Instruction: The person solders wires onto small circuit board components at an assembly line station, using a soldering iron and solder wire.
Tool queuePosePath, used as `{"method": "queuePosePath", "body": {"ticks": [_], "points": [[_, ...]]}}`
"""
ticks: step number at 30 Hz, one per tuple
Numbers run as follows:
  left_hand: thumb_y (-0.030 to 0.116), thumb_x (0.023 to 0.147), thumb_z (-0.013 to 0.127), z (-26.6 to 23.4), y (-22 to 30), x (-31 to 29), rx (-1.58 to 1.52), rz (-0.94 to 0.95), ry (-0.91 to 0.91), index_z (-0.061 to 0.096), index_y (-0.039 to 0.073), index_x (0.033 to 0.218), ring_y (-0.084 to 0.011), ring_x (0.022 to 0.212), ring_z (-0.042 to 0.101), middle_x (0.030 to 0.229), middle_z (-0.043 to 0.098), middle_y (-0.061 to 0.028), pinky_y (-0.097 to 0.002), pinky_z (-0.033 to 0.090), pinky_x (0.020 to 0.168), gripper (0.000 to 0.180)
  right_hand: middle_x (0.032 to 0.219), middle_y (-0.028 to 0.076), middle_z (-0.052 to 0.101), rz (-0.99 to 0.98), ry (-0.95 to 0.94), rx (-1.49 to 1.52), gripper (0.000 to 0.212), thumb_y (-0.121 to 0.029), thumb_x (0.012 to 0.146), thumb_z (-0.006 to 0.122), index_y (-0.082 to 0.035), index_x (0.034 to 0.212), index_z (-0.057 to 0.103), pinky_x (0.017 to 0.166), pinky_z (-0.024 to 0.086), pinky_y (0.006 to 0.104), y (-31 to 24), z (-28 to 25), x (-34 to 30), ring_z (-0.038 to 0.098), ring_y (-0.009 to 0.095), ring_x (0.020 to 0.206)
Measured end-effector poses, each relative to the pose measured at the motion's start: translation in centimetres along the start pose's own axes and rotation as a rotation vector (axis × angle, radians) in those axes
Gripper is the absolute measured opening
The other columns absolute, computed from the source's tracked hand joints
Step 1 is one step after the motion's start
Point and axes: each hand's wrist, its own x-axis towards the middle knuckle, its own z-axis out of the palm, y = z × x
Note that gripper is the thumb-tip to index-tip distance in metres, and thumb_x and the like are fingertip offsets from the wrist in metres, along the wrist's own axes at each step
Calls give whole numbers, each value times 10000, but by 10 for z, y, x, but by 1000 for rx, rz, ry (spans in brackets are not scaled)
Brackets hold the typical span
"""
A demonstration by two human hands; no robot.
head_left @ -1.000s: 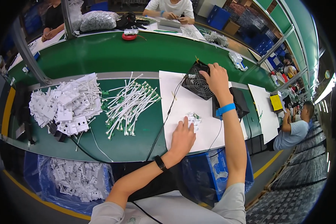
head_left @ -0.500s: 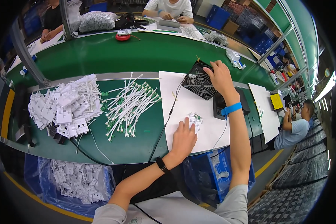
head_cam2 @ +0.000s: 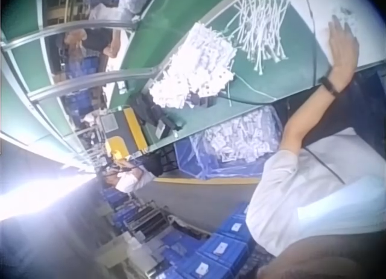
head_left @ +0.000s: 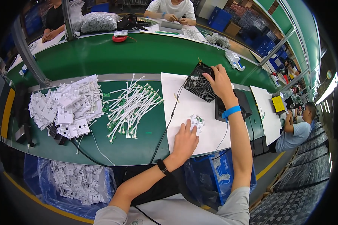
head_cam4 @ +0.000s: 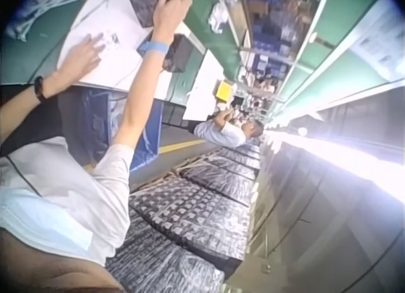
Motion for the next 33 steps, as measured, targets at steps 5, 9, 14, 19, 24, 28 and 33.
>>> {"method": "queuePosePath", "body": {"ticks": [5,9,14,19,24,28,33], "points": [[159,823,739,2,1,0,-1,3,-3,692,-60,1199,-327,1079,564,1372,561,-278,-350,551,854,438,1092,179,585,20,4,-3,517,-366,954,707,108,1154,655,900,510,435,3,-1,-1,583,357,1034],[162,822,746,2,0,-1,-8,4,5,689,-60,1201,-328,1082,565,1373,559,-277,-351,552,853,443,1093,180,584,17,20,4,514,-364,946,718,106,1145,654,897,511,433,1,2,-2,583,358,1035],[165,819,751,2,0,-2,-30,9,19,688,-60,1197,-333,1088,564,1373,556,-277,-359,554,854,444,1086,186,585,20,41,32,507,-356,949,717,108,1142,652,910,506,435,4,2,-2,577,366,1052],[167,822,752,3,-1,-2,-36,3,22,686,-57,1199,-335,1092,564,1368,556,-276,-361,554,854,444,1085,202,589,35,30,59,488,-339,960,708,112,1133,644,923,494,439,7,3,1,565,378,1069],[173,826,754,5,-2,-2,-39,6,32,693,-31,1198,-343,1083,566,1377,563,-260,-378,568,812,428,1054,221,578,50,65,32,466,-333,975,691,102,1129,624,906,474,459,11,9,-1,554,397,1025],[176,831,755,7,-3,-3,-40,14,53,700,-7,1194,-354,1073,569,1384,569,-247,-397,581,773,411,1039,227,573,57,91,-14,464,-345,977,686,95,1111,623,889,471,467,16,14,-1,556,406,1003],[176,833,752,8,-4,-3,-33,7,48,698,-8,1197,-356,1076,567,1386,567,-249,-397,578,781,411,1028,243,575,83,102,-51,467,-369,969,693,83,1064,625,860,474,476,12,17,0,561,419,977]]}}
